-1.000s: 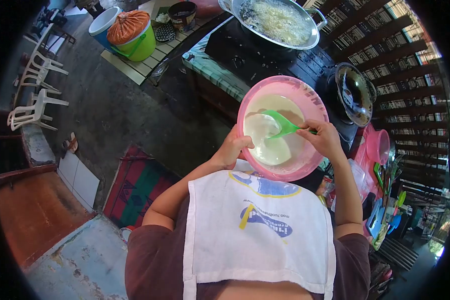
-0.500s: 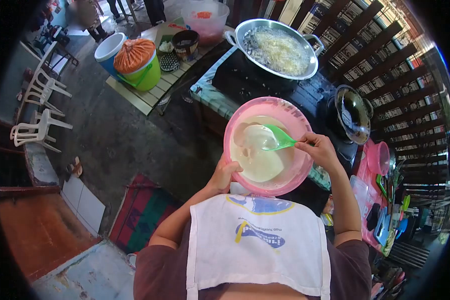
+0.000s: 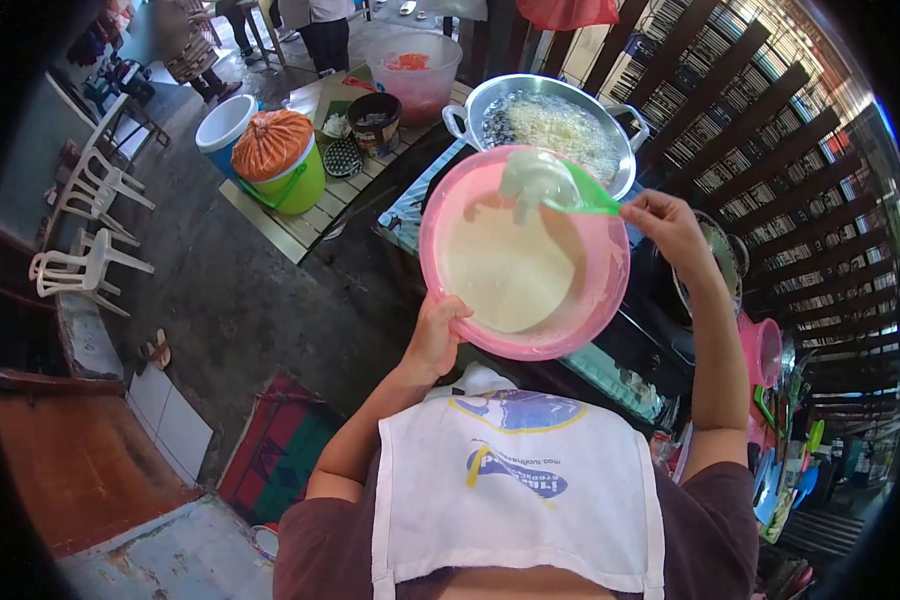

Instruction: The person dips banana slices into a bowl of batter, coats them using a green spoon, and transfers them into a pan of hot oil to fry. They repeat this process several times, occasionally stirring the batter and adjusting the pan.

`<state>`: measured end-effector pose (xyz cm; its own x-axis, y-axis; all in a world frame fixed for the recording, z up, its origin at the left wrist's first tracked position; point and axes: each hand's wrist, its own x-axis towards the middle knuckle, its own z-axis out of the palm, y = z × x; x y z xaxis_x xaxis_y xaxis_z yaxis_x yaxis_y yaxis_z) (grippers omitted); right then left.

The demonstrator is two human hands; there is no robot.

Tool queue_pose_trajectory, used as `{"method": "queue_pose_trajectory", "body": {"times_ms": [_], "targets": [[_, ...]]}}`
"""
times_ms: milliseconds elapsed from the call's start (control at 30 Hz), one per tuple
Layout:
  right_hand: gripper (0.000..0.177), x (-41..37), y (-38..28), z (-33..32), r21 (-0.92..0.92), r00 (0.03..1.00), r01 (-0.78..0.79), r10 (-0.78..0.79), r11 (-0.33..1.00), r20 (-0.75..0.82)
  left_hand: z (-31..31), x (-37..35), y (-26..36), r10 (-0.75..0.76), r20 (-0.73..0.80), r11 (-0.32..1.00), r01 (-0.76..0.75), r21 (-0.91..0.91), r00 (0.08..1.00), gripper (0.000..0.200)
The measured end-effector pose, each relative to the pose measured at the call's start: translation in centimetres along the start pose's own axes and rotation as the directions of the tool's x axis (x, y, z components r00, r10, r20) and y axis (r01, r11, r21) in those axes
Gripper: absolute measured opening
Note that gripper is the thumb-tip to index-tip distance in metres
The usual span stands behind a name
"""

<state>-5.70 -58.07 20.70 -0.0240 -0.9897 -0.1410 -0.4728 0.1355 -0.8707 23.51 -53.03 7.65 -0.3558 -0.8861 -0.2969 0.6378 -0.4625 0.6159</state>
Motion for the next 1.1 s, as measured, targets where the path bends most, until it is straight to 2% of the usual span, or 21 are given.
{"method": "queue_pose_trajectory", "body": {"times_ms": [100, 133, 200, 233, 300, 333, 400, 467, 500, 567, 600, 633, 667, 733, 800, 867, 967, 1000, 1067, 1100], "targets": [[0.013, 3.1, -0.3, -1.0, 0.028, 0.990, 0.141, -0.141, 0.990, -0.017, 1.1, 0.8, 1.4, 0.056, -0.050, 0.998, -0.056, 0.000, 0.997, 0.053], [0.013, 3.6, -0.9, -1.2, 0.030, 0.990, 0.143, -0.142, 0.989, -0.021, 1.0, 1.1, 1.8, 0.056, -0.046, 0.998, -0.056, 0.003, 0.997, 0.053], [0.015, 4.5, -2.4, -1.6, 0.005, 0.995, 0.085, -0.084, 0.996, -0.052, 0.6, 1.2, 2.4, 0.084, -0.117, 0.994, -0.091, -0.056, 0.989, 0.034], [0.015, 6.0, -1.2, -1.8, 0.025, 0.990, 0.120, -0.117, 0.992, -0.080, -0.2, 1.3, 2.6, 0.082, -0.116, 0.995, -0.088, -0.054, 0.990, 0.034], [0.015, 7.2, -1.3, -2.0, 0.035, 0.990, 0.099, -0.095, 0.994, -0.102, -2.6, 1.3, 3.4, 0.120, -0.116, 0.989, -0.129, -0.067, 0.986, 0.008], [0.015, 7.6, -1.2, -1.9, 0.045, 0.990, 0.077, -0.071, 0.996, -0.123, -3.5, 1.1, 4.2, 0.111, -0.110, 0.991, -0.118, -0.057, 0.988, 0.008], [0.016, 8.0, -0.3, -1.4, 0.074, 0.988, 0.044, -0.032, 0.996, -0.154, -5.2, 0.5, 6.1, 0.123, -0.211, 0.991, -0.131, -0.026, 0.970, 0.016], [0.015, 8.4, 0.9, -0.4, -0.065, 0.967, -0.018, 0.001, 0.998, -0.254, -7.1, 0.1, 8.2, 0.106, -0.219, 0.994, -0.106, 0.012, 0.970, 0.013], [0.016, 8.2, 1.4, 0.2, -0.041, 0.961, -0.063, 0.049, 0.997, -0.273, -8.1, 0.0, 9.2, 0.108, -0.241, 0.994, -0.099, 0.046, 0.965, 0.011], [0.020, 7.6, 2.6, 1.7, -0.120, 0.933, -0.158, 0.108, 0.980, -0.344, -10.7, 0.2, 11.1, 0.095, -0.217, 0.994, -0.080, 0.075, 0.972, 0.007], [0.021, 7.3, 3.6, 2.3, -0.141, 0.923, -0.197, 0.135, 0.970, -0.360, -11.7, 0.6, 11.8, 0.099, -0.206, 0.992, -0.080, 0.098, 0.974, 0.015], [0.021, 6.9, 4.2, 3.2, -0.135, 0.912, -0.241, 0.176, 0.961, -0.370, -11.2, 0.9, 13.1, 0.101, -0.227, 0.991, -0.079, 0.106, 0.969, 0.011], [0.021, 6.5, 4.5, 3.9, -0.134, 0.904, -0.258, 0.190, 0.957, -0.384, -12.4, 1.3, 13.6, 0.083, -0.218, 0.993, -0.061, 0.104, 0.972, 0.011], [0.023, 5.7, 4.6, 5.3, -0.187, 0.861, -0.372, 0.263, 0.909, -0.434, -14.6, 2.1, 15.0, 0.024, -0.080, 0.999, -0.021, 0.044, 0.997, 0.009], [0.026, 5.5, 4.1, 6.3, -0.209, 0.853, -0.387, 0.262, 0.898, -0.452, -13.9, 2.7, 15.9, 0.003, -0.103, 1.000, -0.002, 0.016, 0.995, 0.007], [0.028, 5.9, 2.8, 7.2, -0.209, 0.825, -0.492, 0.376, 0.845, -0.421, -12.9, 3.4, 16.7, -0.011, -0.125, 1.000, 0.010, -0.010, 0.992, 0.007], [0.029, 7.1, -0.1, 8.4, -0.269, 0.811, -0.548, 0.426, 0.792, -0.401, -12.9, 3.8, 17.1, -0.058, -0.073, 0.998, 0.055, -0.037, 0.996, 0.008], [0.029, 7.7, -0.5, 8.5, -0.272, 0.808, -0.553, 0.427, 0.788, -0.406, -12.8, 3.8, 17.2, -0.102, -0.105, 0.994, 0.099, -0.036, 0.989, 0.006], [0.030, 9.2, -0.9, 8.5, -0.221, 0.768, -0.630, 0.555, 0.744, -0.320, -13.5, 4.0, 17.2, -0.146, -0.136, 0.989, 0.141, -0.040, 0.980, 0.005], [0.030, 9.9, -1.2, 8.5, -0.224, 0.767, -0.632, 0.555, 0.742, -0.322, -14.5, 4.0, 16.9, -0.168, -0.110, 0.986, 0.164, -0.041, 0.980, 0.004]]}}
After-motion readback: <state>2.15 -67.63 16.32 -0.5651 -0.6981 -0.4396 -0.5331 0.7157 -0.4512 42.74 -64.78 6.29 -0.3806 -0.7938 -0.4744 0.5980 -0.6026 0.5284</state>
